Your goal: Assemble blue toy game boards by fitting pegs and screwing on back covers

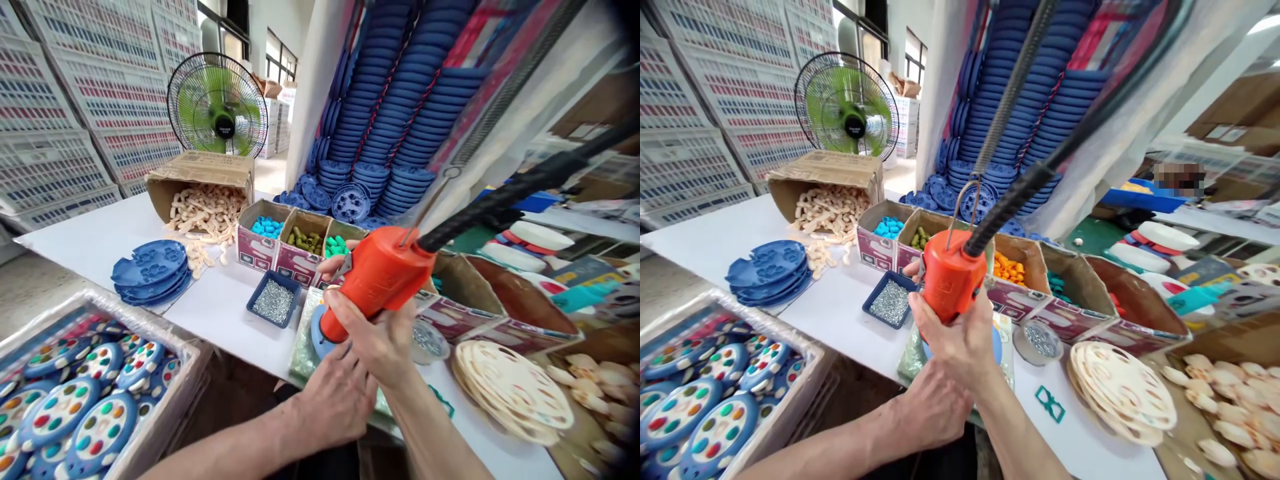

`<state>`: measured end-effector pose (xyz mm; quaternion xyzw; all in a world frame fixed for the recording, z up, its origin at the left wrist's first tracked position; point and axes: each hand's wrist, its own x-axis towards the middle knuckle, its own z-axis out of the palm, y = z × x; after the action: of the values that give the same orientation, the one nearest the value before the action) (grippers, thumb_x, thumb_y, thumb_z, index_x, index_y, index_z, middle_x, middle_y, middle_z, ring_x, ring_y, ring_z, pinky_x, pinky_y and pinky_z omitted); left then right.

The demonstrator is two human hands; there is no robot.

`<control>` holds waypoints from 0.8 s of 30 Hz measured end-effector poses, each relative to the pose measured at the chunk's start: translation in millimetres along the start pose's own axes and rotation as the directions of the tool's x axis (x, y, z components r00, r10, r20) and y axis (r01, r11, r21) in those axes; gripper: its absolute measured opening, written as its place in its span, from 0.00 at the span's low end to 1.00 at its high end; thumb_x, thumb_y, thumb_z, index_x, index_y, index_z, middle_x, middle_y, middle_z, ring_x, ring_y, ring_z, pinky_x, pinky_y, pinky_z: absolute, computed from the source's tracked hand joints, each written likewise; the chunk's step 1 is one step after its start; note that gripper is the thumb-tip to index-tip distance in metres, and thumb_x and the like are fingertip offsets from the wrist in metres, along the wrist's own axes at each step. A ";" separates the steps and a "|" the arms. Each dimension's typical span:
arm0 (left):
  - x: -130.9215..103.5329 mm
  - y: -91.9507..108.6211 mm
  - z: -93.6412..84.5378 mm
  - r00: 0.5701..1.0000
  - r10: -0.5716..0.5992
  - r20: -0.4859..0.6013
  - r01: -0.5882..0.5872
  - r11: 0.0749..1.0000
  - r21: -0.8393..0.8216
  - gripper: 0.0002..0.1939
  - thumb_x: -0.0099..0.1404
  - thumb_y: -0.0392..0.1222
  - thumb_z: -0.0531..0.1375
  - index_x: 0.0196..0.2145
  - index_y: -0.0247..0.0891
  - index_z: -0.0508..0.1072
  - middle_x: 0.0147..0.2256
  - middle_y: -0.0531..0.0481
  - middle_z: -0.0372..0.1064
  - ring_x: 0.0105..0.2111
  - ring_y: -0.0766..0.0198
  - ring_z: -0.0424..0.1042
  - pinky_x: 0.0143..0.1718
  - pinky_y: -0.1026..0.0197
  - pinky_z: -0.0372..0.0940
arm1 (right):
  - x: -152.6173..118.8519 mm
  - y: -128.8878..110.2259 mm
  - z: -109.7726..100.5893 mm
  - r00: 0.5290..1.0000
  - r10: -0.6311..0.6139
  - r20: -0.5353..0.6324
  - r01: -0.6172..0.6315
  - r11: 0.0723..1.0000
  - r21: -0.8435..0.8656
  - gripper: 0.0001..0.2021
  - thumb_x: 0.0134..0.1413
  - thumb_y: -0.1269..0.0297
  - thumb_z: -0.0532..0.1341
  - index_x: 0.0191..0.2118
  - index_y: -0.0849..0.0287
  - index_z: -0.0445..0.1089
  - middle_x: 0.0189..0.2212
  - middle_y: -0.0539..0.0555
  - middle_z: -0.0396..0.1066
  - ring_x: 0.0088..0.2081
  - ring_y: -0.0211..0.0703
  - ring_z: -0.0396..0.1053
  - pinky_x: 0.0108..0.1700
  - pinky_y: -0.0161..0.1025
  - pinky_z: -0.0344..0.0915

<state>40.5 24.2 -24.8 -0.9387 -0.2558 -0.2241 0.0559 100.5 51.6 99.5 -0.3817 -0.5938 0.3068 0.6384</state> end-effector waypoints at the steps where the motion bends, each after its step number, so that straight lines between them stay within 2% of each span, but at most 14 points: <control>1: -0.8 -0.7 -0.3 1.000 0.006 -0.019 -0.006 1.000 -0.013 0.20 0.72 0.39 0.49 0.55 0.31 0.71 0.59 0.39 0.70 0.60 0.49 0.67 0.61 0.51 0.61 | -0.1 0.4 1.0 1.000 0.001 0.012 -0.001 1.000 -0.010 0.08 0.55 0.65 0.66 0.41 0.52 0.72 0.35 0.52 0.76 0.40 0.46 0.75 0.44 0.45 0.74; 3: -1.7 -1.7 -1.3 0.999 0.023 -0.046 -0.024 0.999 -0.028 0.20 0.72 0.38 0.49 0.55 0.30 0.72 0.57 0.39 0.72 0.61 0.48 0.66 0.62 0.49 0.60 | 0.6 1.4 3.6 1.000 0.000 0.024 0.000 1.000 -0.007 0.09 0.53 0.67 0.67 0.41 0.53 0.71 0.37 0.52 0.76 0.39 0.45 0.74 0.43 0.44 0.74; 6: -0.5 -1.9 -4.6 0.999 0.046 -0.027 -0.047 0.999 -0.016 0.20 0.71 0.38 0.52 0.56 0.29 0.71 0.58 0.37 0.71 0.62 0.48 0.65 0.64 0.48 0.57 | 6.5 -2.2 4.8 0.999 -0.030 0.014 0.030 0.998 0.064 0.13 0.52 0.69 0.67 0.44 0.54 0.70 0.43 0.53 0.76 0.40 0.44 0.74 0.43 0.44 0.74; 10: 2.5 -8.4 -10.7 0.999 0.052 -0.015 -0.052 0.997 -0.050 0.24 0.72 0.39 0.53 0.62 0.25 0.64 0.64 0.34 0.63 0.66 0.50 0.60 0.69 0.49 0.50 | 19.4 -28.1 -15.0 0.975 -0.150 -0.166 0.170 0.979 0.111 0.17 0.52 0.68 0.66 0.48 0.50 0.67 0.41 0.52 0.74 0.38 0.44 0.73 0.37 0.43 0.74; 12: 2.8 -19.4 -13.7 1.000 0.017 -0.005 -0.018 0.994 -0.110 0.28 0.72 0.46 0.55 0.64 0.27 0.62 0.66 0.36 0.60 0.68 0.49 0.56 0.70 0.48 0.49 | 20.6 -44.7 -33.4 0.956 -0.190 -0.225 0.211 0.975 0.074 0.18 0.51 0.68 0.66 0.48 0.49 0.67 0.41 0.51 0.73 0.36 0.44 0.72 0.32 0.41 0.73; 14: 2.8 -34.2 -16.4 0.999 -0.023 0.037 0.029 0.985 -0.169 0.38 0.67 0.58 0.60 0.66 0.32 0.61 0.68 0.38 0.57 0.70 0.44 0.51 0.71 0.40 0.43 | 15.0 -56.1 -50.6 0.951 -0.188 -0.245 0.205 0.978 0.044 0.18 0.51 0.68 0.66 0.48 0.50 0.67 0.41 0.52 0.73 0.34 0.43 0.72 0.29 0.40 0.71; 16: 2.8 -47.7 -18.6 0.996 -0.037 0.086 0.054 0.978 -0.201 0.44 0.62 0.64 0.63 0.68 0.38 0.58 0.69 0.41 0.55 0.70 0.39 0.47 0.70 0.31 0.37 | 4.4 -58.8 -62.1 0.952 -0.157 -0.261 0.170 0.985 0.026 0.19 0.50 0.68 0.66 0.49 0.50 0.67 0.41 0.52 0.73 0.36 0.45 0.72 0.30 0.41 0.72; 18: 3.2 -55.2 -20.7 0.991 -0.042 0.129 0.069 0.974 -0.217 0.45 0.62 0.64 0.64 0.69 0.42 0.57 0.69 0.44 0.54 0.70 0.37 0.46 0.68 0.27 0.36 | -7.0 -54.4 -67.1 0.950 -0.134 -0.282 0.142 0.990 0.009 0.19 0.51 0.66 0.66 0.49 0.51 0.67 0.42 0.53 0.74 0.37 0.46 0.73 0.33 0.43 0.73; 21: 4.9 -54.8 -23.6 0.984 -0.063 0.166 0.100 0.969 -0.225 0.45 0.62 0.63 0.64 0.69 0.42 0.57 0.70 0.43 0.53 0.70 0.37 0.46 0.67 0.27 0.40 | -18.3 -44.2 -65.9 0.959 -0.123 -0.255 0.124 0.992 -0.009 0.18 0.52 0.64 0.66 0.49 0.51 0.66 0.43 0.54 0.74 0.40 0.47 0.73 0.39 0.47 0.75; 24: 6.2 -50.1 -24.9 0.983 -0.090 0.162 0.128 0.963 -0.238 0.42 0.61 0.62 0.66 0.66 0.44 0.62 0.69 0.44 0.55 0.70 0.38 0.46 0.67 0.28 0.42 | -20.9 -38.0 -60.1 0.979 -0.105 -0.174 0.105 0.994 -0.010 0.14 0.54 0.66 0.65 0.47 0.52 0.67 0.44 0.54 0.74 0.43 0.48 0.73 0.47 0.51 0.74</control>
<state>10.3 64.8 -0.3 -0.9370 -0.2807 -0.1857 -0.0932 155.6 6.7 120.7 -0.3754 -0.5552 0.2381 0.7030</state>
